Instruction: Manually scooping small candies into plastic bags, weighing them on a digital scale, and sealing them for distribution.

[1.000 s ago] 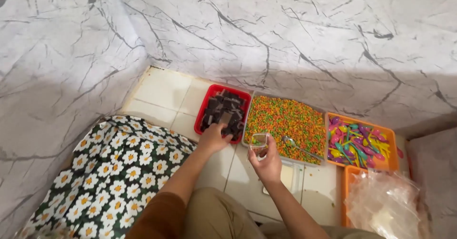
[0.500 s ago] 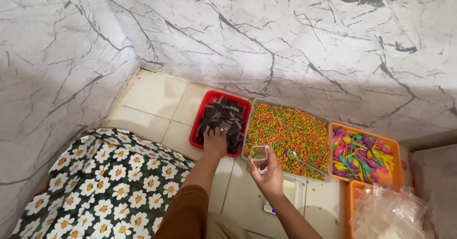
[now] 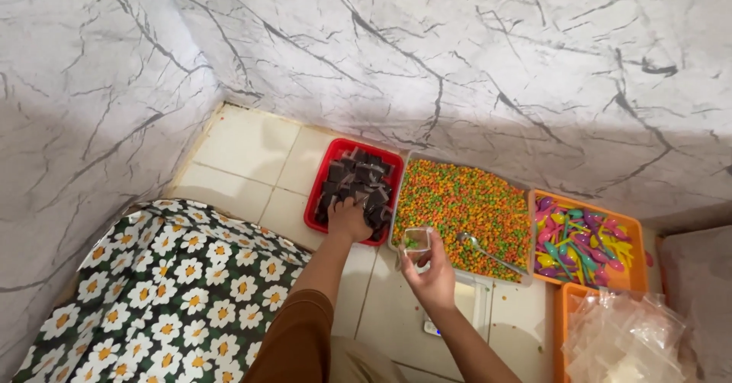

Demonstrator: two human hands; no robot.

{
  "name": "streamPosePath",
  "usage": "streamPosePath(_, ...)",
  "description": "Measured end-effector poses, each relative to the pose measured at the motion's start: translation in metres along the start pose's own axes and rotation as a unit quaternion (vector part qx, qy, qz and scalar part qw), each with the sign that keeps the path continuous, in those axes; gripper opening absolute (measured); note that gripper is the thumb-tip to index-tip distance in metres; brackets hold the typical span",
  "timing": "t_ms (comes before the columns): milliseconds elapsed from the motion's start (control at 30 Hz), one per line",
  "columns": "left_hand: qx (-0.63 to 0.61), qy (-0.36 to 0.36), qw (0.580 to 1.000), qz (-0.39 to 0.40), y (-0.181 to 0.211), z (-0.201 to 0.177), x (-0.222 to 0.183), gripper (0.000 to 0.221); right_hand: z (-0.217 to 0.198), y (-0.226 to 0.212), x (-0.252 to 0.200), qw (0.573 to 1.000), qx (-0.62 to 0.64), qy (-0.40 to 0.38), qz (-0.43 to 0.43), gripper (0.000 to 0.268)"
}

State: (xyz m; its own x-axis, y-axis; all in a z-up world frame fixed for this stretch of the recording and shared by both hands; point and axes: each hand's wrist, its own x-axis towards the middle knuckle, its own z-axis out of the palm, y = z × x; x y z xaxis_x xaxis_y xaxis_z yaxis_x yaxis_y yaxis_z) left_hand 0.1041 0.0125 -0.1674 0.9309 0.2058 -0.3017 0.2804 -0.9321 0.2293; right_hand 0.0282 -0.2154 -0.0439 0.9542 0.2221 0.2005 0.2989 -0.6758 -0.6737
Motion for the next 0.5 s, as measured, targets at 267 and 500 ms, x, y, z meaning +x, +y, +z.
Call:
streamPosePath(267,-0.314,0.24,0.918,0.019,-0.014,-0.054,-0.04,0.025,-0.002,-0.003,0.001,0.998,0.055,0.037,0.007,0.081)
streamPosePath(500,-0.553,0.248,0.795,0.03,0.028,-0.155,-0.168,0.026,-0.02,-0.013,-0.02,0.998,0.046,0.047,0.015,0.088)
